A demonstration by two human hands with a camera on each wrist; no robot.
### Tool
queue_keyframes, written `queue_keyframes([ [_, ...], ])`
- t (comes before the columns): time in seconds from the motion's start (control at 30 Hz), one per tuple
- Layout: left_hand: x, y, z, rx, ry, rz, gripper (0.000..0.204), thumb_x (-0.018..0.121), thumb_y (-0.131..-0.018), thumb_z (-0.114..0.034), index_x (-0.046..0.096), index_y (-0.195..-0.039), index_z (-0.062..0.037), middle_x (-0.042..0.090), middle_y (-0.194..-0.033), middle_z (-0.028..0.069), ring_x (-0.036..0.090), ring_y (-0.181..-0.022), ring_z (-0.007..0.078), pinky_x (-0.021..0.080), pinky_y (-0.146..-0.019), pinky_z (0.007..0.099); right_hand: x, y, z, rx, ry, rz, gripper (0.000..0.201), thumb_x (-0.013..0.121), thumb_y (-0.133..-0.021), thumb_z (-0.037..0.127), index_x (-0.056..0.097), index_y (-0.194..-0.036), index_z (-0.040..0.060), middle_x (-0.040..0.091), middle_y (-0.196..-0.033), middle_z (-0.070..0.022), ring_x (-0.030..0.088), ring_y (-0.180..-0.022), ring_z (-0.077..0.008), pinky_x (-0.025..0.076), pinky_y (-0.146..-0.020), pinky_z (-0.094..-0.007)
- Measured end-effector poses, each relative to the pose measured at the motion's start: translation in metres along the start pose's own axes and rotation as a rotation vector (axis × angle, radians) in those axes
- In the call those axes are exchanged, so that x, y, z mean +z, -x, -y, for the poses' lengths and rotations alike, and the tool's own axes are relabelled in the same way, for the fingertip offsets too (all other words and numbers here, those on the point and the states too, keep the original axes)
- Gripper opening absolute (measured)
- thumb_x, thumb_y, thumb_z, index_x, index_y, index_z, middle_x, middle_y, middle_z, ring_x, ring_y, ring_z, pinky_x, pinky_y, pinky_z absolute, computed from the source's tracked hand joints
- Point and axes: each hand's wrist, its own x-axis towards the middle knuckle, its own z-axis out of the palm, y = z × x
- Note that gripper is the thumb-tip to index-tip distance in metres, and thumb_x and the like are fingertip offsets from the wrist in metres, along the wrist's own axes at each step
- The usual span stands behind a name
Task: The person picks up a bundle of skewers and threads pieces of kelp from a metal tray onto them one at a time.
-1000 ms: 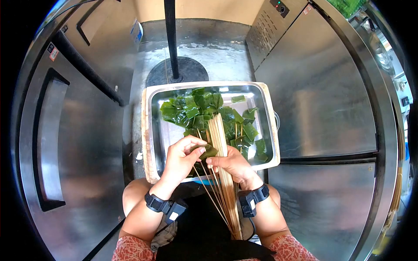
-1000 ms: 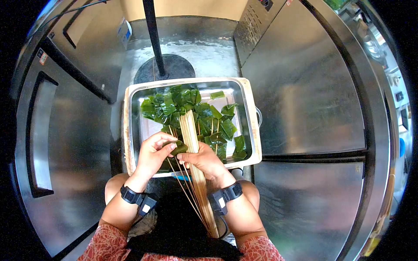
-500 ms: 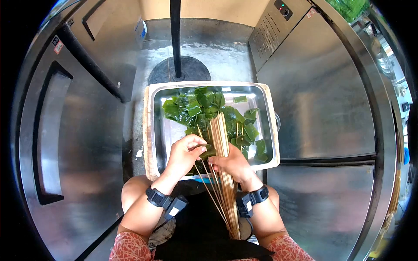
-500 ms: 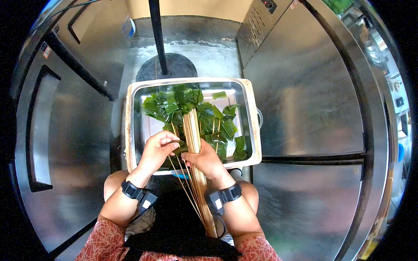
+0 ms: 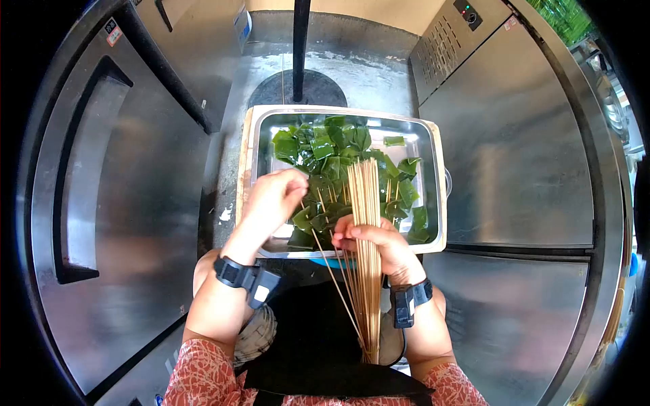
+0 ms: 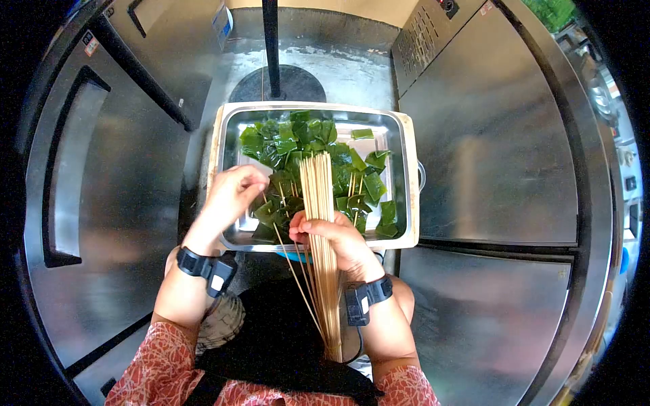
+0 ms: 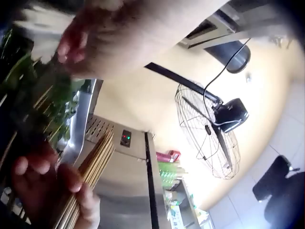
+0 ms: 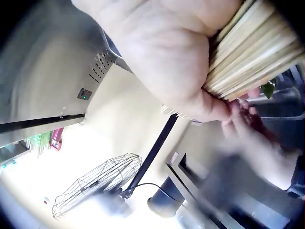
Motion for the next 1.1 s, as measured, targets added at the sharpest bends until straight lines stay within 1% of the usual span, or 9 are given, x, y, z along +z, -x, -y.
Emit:
queue_keyframes([
  [0.03, -0.011, 0.003, 0.004, -0.005, -0.195, 0.047, 0.009, 0.065, -0.078, -0.005, 0.062, -0.086, -0.0029, 0.065, -0.085, 0.0097, 0.064, -0.080, 0.0167, 0.050, -0.069, 0.0279, 0.002, 0.003, 0.003, -0.015, 0.012, -0.024, 0.016, 0.064, -0.077, 0.009, 0.062, -0.090, 0.0006, 0.063, -0.089, -0.0077, 0.062, -0.083, -0.0172, 0.050, -0.080, -0.0307],
  [0.17, -0.007, 0.020, 0.020, -0.007, -0.384, 0.226, 0.021, 0.073, -0.069, -0.011, 0.060, -0.083, -0.0032, 0.063, -0.082, 0.0110, 0.063, -0.078, 0.0246, 0.050, -0.068, 0.0330, -0.009, 0.007, 0.004, -0.037, 0.028, -0.039, 0.018, 0.065, -0.075, 0.009, 0.063, -0.091, 0.0003, 0.063, -0.091, -0.0081, 0.062, -0.085, -0.0173, 0.050, -0.082, -0.0316],
  [0.2, -0.004, 0.022, 0.018, -0.016, -0.413, 0.295, 0.029, 0.073, -0.069, -0.019, 0.059, -0.090, -0.0054, 0.061, -0.093, 0.0125, 0.060, -0.089, 0.0313, 0.047, -0.076, 0.0408, -0.006, 0.008, 0.004, -0.042, 0.030, -0.050, 0.018, 0.065, -0.075, 0.009, 0.063, -0.090, 0.0006, 0.063, -0.089, -0.0074, 0.062, -0.083, -0.0165, 0.049, -0.079, -0.0298],
  [0.4, -0.007, 0.028, -0.001, -0.123, -0.379, 0.449, 0.048, 0.076, -0.067, -0.038, 0.059, -0.093, -0.0021, 0.062, -0.089, 0.0133, 0.061, -0.087, 0.0316, 0.048, -0.075, 0.0389, -0.006, 0.005, 0.002, -0.037, 0.106, -0.084, 0.017, 0.066, -0.075, 0.012, 0.063, -0.088, 0.0014, 0.062, -0.076, -0.0041, 0.059, -0.068, -0.0127, 0.047, -0.063, -0.0255],
  [0.63, -0.001, 0.040, 0.003, 0.019, -0.346, 0.486, 0.046, 0.078, -0.062, -0.034, 0.064, -0.094, -0.0040, 0.063, -0.087, 0.0112, 0.062, -0.083, 0.0272, 0.049, -0.071, 0.0357, -0.004, 0.003, 0.005, 0.011, 0.169, -0.131, 0.017, 0.066, -0.077, 0.008, 0.062, -0.093, 0.0026, 0.061, -0.074, -0.0029, 0.057, -0.062, -0.0110, 0.047, -0.057, -0.0244],
  [0.67, 0.000, 0.040, -0.002, -0.009, -0.380, 0.520, 0.042, 0.075, -0.066, -0.034, 0.065, -0.096, -0.0060, 0.063, -0.091, 0.0107, 0.058, -0.095, 0.0284, 0.046, -0.080, 0.0377, -0.005, 0.002, 0.004, -0.002, 0.174, -0.127, 0.017, 0.066, -0.078, 0.008, 0.061, -0.093, 0.0029, 0.061, -0.074, -0.0028, 0.057, -0.061, -0.0110, 0.047, -0.057, -0.0246],
  [0.9, -0.004, 0.030, 0.005, 0.022, -0.274, 0.490, 0.028, 0.071, -0.071, -0.029, 0.066, -0.086, -0.0050, 0.063, -0.082, 0.0133, 0.060, -0.083, 0.0335, 0.047, -0.071, 0.0404, -0.002, -0.001, 0.001, -0.019, 0.125, -0.152, 0.014, 0.067, -0.080, 0.011, 0.060, -0.090, 0.0033, 0.061, -0.074, -0.0030, 0.058, -0.060, -0.0128, 0.049, -0.054, -0.0260],
  [0.97, -0.008, 0.022, 0.014, -0.078, 0.100, 0.466, 0.018, 0.067, -0.080, -0.019, 0.065, -0.086, -0.0023, 0.062, -0.068, 0.0092, 0.056, -0.059, 0.0167, 0.045, -0.059, 0.0314, 0.005, 0.001, 0.004, -0.021, 0.114, -0.196, 0.014, 0.067, -0.081, 0.011, 0.059, -0.090, 0.0036, 0.061, -0.075, -0.0029, 0.058, -0.060, -0.0125, 0.049, -0.054, -0.0257],
  [1.1, -0.007, 0.003, 0.011, -0.198, 0.472, 0.125, 0.016, 0.062, -0.085, -0.011, 0.062, -0.097, -0.0010, 0.058, -0.068, -0.0016, 0.050, -0.060, 0.0048, 0.044, -0.054, 0.0219, 0.005, -0.003, 0.001, -0.025, 0.151, -0.225, 0.015, 0.066, -0.080, 0.011, 0.059, -0.092, 0.0039, 0.060, -0.074, -0.0023, 0.057, -0.060, -0.0120, 0.049, -0.054, -0.0255],
])
